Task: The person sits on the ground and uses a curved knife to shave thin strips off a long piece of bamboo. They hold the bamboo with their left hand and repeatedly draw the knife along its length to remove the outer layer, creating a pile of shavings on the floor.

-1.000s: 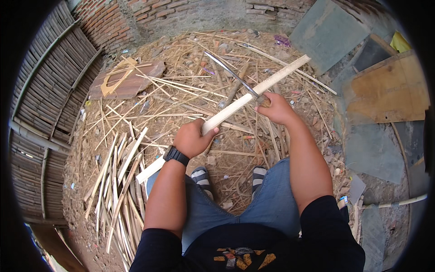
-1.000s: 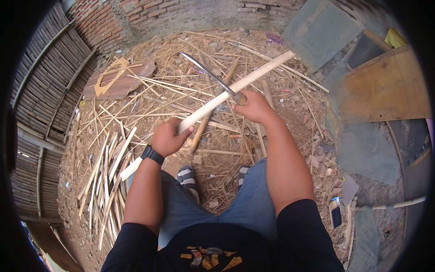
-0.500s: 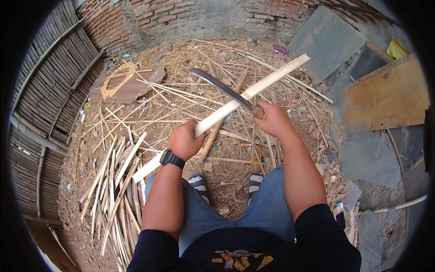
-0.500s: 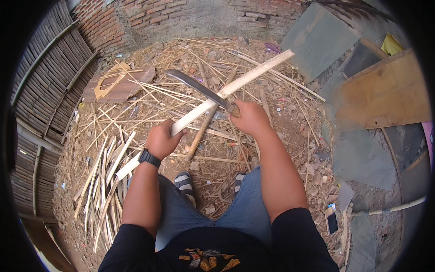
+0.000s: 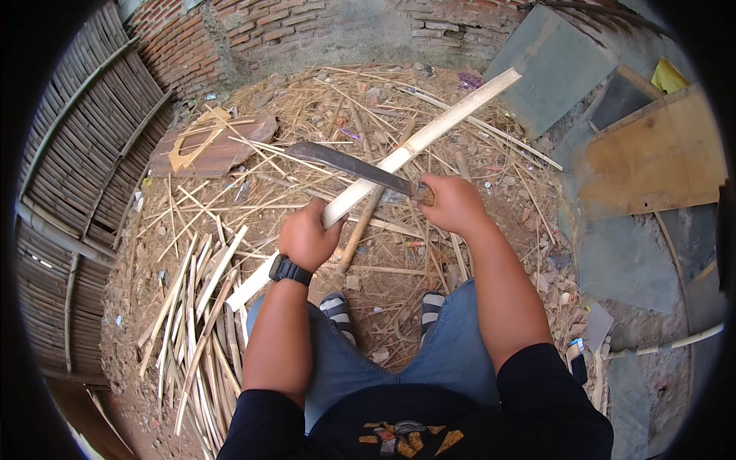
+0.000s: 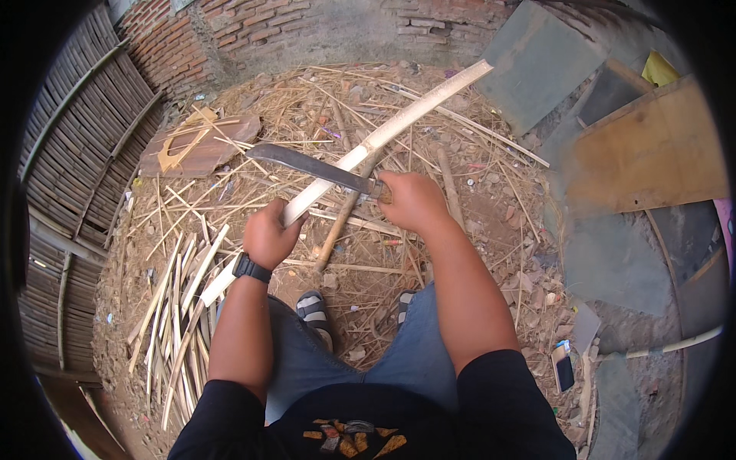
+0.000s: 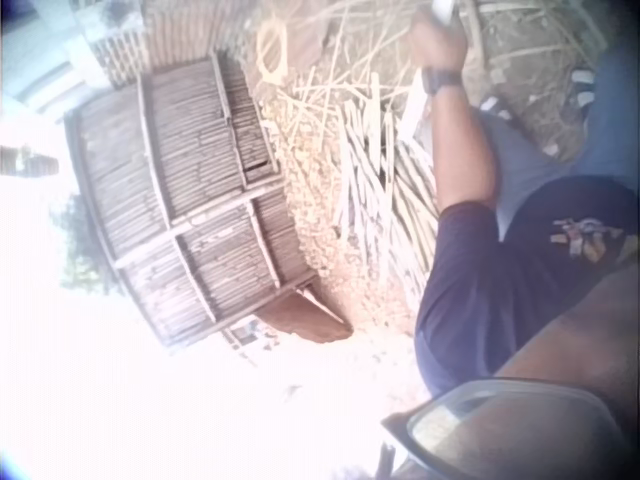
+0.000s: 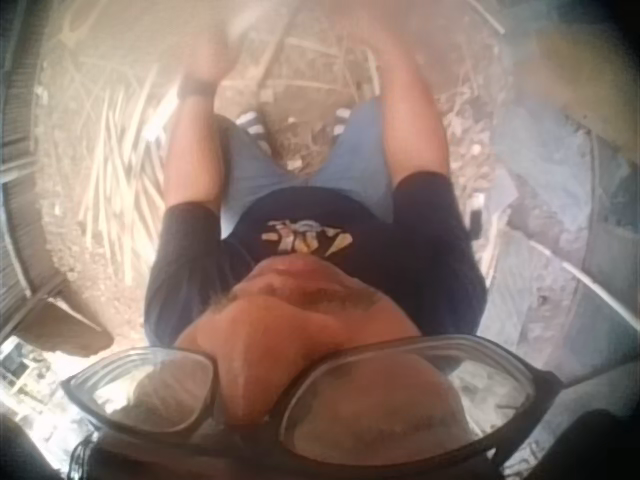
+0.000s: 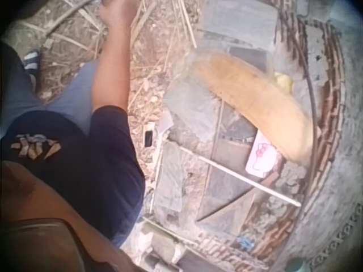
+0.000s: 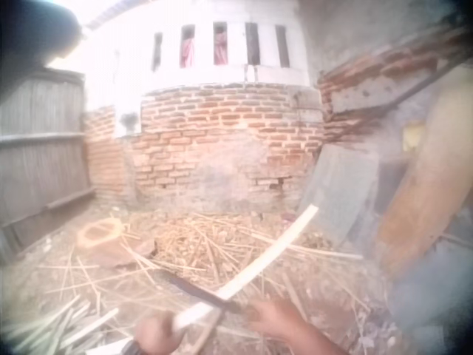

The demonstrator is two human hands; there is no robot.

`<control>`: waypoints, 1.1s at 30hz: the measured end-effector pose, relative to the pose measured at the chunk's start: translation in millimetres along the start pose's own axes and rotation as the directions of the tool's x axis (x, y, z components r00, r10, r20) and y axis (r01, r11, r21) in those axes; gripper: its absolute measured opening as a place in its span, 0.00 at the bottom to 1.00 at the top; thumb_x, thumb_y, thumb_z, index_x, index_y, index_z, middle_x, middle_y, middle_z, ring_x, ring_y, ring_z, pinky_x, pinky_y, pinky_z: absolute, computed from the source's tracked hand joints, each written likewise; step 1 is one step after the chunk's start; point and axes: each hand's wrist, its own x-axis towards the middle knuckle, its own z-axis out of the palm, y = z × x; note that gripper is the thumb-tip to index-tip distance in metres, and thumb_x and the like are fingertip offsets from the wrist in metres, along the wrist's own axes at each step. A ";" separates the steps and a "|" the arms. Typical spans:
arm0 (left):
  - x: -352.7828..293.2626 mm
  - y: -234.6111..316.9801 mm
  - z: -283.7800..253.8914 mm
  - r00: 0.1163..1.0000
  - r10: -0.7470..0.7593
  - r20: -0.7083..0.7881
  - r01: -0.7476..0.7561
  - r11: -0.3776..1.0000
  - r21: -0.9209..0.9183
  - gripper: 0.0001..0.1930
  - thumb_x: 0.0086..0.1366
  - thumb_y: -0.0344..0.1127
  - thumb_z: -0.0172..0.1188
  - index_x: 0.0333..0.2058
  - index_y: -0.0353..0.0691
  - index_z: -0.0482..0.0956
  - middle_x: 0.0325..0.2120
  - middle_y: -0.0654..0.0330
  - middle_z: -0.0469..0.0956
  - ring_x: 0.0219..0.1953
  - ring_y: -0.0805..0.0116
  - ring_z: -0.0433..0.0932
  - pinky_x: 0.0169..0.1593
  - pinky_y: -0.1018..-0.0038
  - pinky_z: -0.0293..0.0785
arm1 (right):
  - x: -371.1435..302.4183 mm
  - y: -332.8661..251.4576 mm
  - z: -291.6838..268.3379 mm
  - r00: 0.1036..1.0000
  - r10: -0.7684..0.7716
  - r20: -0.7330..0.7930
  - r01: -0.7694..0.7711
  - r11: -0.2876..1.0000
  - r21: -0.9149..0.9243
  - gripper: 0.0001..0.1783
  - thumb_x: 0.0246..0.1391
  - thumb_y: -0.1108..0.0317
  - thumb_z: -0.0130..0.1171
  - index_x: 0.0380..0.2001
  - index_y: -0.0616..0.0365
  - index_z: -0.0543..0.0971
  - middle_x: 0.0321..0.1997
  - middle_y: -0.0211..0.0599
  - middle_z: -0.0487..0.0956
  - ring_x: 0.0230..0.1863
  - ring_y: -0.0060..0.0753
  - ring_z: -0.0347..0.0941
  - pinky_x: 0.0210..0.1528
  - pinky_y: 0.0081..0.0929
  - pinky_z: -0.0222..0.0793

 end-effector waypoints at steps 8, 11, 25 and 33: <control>1.8 0.6 -5.8 1.000 -0.018 -0.013 0.018 0.999 0.026 0.19 0.60 0.49 0.74 0.32 0.39 0.80 0.23 0.48 0.82 0.28 0.44 0.83 0.33 0.55 0.78 | 22.6 98.9 11.9 0.907 0.343 -0.245 -0.254 0.908 0.333 0.34 0.56 0.54 0.71 0.60 0.65 0.78 0.50 0.62 0.84 0.54 0.58 0.81 0.57 0.45 0.75; 1.4 -5.1 -1.4 0.999 -0.017 -0.039 0.017 1.000 -0.004 0.19 0.60 0.49 0.74 0.33 0.39 0.81 0.23 0.48 0.82 0.27 0.44 0.83 0.32 0.55 0.77 | 9.4 41.9 -1.1 0.956 0.269 -0.121 -0.217 0.919 0.329 0.33 0.55 0.54 0.71 0.59 0.64 0.79 0.47 0.61 0.85 0.52 0.58 0.82 0.56 0.45 0.76; 1.2 -5.2 -10.8 0.997 -0.071 -0.015 0.071 0.997 -0.021 0.18 0.59 0.47 0.75 0.33 0.38 0.82 0.23 0.48 0.82 0.26 0.46 0.83 0.31 0.57 0.77 | 12.8 76.4 -4.6 0.888 0.388 -0.245 -0.257 0.863 0.435 0.26 0.55 0.56 0.72 0.51 0.64 0.82 0.42 0.50 0.86 0.46 0.51 0.84 0.51 0.41 0.77; -2.5 -6.9 -10.2 0.999 -0.042 0.002 0.042 0.998 -0.038 0.18 0.60 0.49 0.73 0.32 0.40 0.80 0.23 0.48 0.83 0.28 0.43 0.83 0.33 0.53 0.78 | 0.4 11.2 0.3 0.997 -0.043 -0.066 0.048 0.996 0.079 0.27 0.52 0.55 0.74 0.51 0.58 0.83 0.36 0.54 0.85 0.40 0.53 0.84 0.47 0.42 0.77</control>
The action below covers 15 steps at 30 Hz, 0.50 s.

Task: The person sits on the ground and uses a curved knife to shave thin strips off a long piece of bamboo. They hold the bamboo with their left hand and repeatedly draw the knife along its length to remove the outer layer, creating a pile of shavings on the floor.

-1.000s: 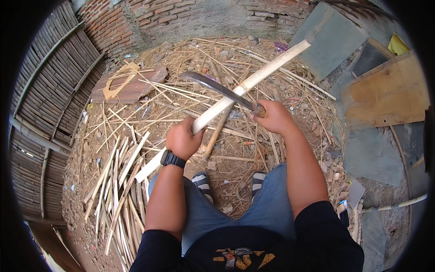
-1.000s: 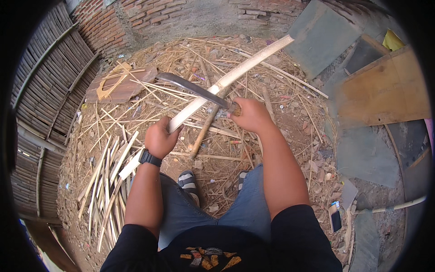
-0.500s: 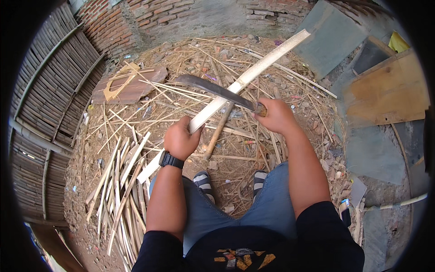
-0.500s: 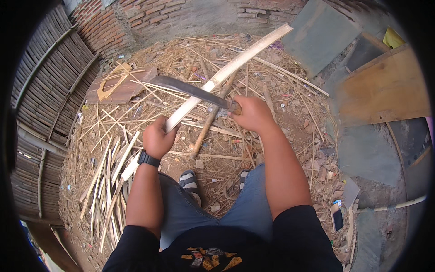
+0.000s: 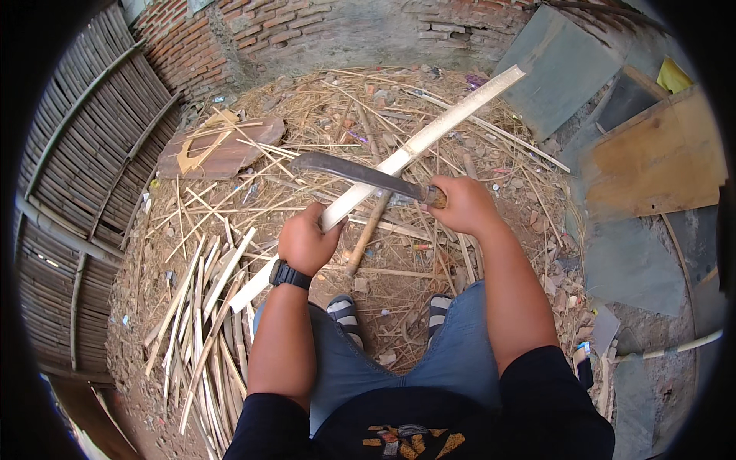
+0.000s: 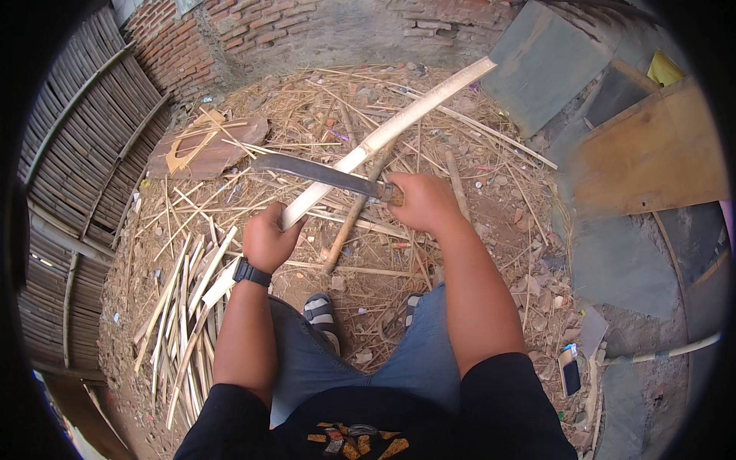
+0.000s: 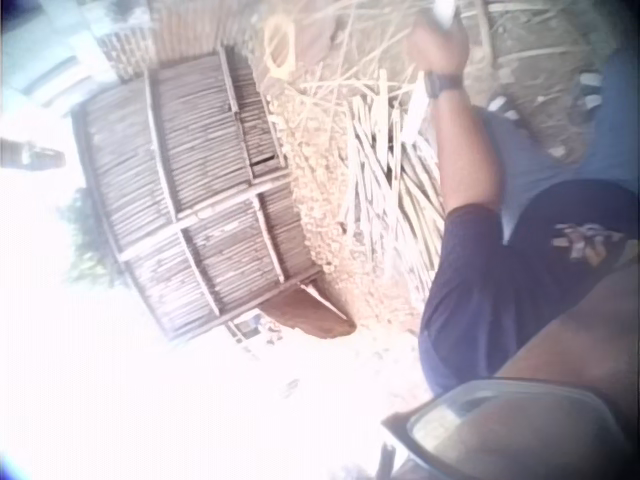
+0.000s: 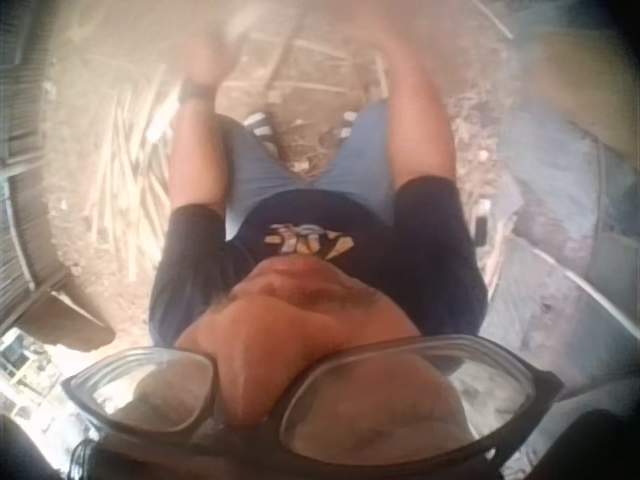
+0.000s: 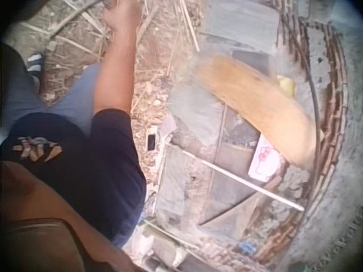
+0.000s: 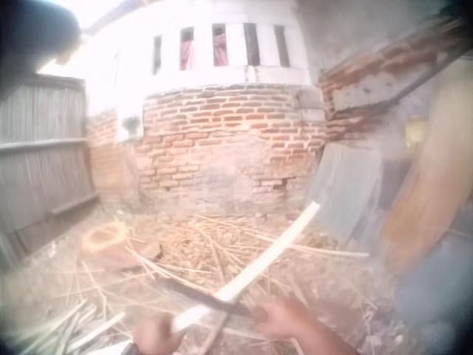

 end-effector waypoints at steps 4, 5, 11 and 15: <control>3.2 1.5 -2.3 1.000 0.009 -0.005 -0.008 0.998 0.063 0.18 0.59 0.49 0.74 0.32 0.39 0.81 0.23 0.48 0.83 0.28 0.44 0.83 0.33 0.54 0.78 | 13.1 75.1 3.2 0.938 0.282 -0.203 -0.232 0.943 0.237 0.29 0.53 0.55 0.72 0.53 0.63 0.82 0.41 0.55 0.86 0.45 0.54 0.84 0.51 0.42 0.77; 3.4 0.2 -2.1 1.000 0.016 -0.019 -0.014 0.997 0.080 0.19 0.59 0.49 0.75 0.32 0.39 0.81 0.23 0.48 0.83 0.28 0.45 0.83 0.33 0.55 0.78 | 16.6 74.9 -3.5 0.895 0.378 -0.236 -0.306 0.906 0.292 0.29 0.53 0.55 0.71 0.53 0.64 0.82 0.43 0.56 0.86 0.47 0.54 0.84 0.53 0.43 0.77; 3.9 5.3 4.9 1.000 0.023 -0.016 -0.022 0.999 0.036 0.18 0.59 0.48 0.74 0.33 0.39 0.81 0.23 0.48 0.83 0.28 0.45 0.84 0.33 0.56 0.78 | 3.5 48.0 -5.2 0.946 0.283 -0.157 -0.249 0.946 0.206 0.31 0.54 0.54 0.72 0.55 0.64 0.81 0.42 0.57 0.86 0.48 0.56 0.84 0.54 0.44 0.76; 1.2 1.3 5.9 1.000 0.007 -0.012 -0.007 1.000 0.012 0.17 0.59 0.46 0.74 0.33 0.39 0.81 0.23 0.48 0.83 0.28 0.45 0.84 0.33 0.56 0.78 | -1.8 0.3 -12.0 0.993 0.115 0.041 -0.115 0.993 0.008 0.30 0.53 0.53 0.72 0.56 0.57 0.82 0.43 0.56 0.86 0.48 0.57 0.83 0.55 0.46 0.76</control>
